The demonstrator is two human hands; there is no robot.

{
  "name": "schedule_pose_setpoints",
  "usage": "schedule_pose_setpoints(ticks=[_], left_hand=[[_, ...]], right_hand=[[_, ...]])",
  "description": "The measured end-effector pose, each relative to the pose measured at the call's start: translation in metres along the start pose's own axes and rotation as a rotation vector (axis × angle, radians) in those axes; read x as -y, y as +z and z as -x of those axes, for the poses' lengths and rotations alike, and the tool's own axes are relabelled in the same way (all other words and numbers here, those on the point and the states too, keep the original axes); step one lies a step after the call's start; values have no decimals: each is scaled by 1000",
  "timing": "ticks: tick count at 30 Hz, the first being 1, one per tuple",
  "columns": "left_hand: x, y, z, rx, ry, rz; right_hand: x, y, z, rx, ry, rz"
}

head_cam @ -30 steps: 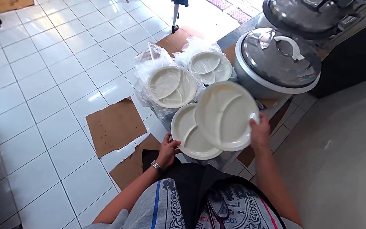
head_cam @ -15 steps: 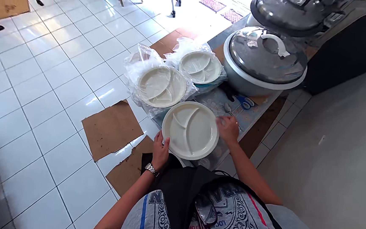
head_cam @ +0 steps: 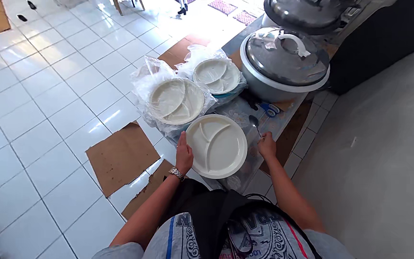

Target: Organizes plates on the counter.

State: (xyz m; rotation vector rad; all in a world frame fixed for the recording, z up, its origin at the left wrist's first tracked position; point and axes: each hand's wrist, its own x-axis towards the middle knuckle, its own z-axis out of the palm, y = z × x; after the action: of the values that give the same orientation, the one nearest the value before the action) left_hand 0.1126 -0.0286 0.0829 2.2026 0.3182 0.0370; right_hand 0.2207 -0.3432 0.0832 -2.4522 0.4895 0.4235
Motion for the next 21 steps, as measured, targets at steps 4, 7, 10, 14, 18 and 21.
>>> schedule_pose_setpoints(ticks=[4,7,10,14,18,21], left_hand=[[5,-1,-21,87,63,-24],[10,-7,-15,-4,245,-47],[0,-2,1,0,560,-21],[-21,36,41,274,880,161],[-45,81,90,659,1095,272],[-67,113,116,1084,1088,181]], right_hand=[[-17,10,40,-122,3,-313],[-33,20,75,-155,115,-482],[-48,23,122,-258,208,-609],[-95,25,192,-373,323,-620],[-162,26,274,-501,587,-656],[-214,30,335,-686,837,-955]])
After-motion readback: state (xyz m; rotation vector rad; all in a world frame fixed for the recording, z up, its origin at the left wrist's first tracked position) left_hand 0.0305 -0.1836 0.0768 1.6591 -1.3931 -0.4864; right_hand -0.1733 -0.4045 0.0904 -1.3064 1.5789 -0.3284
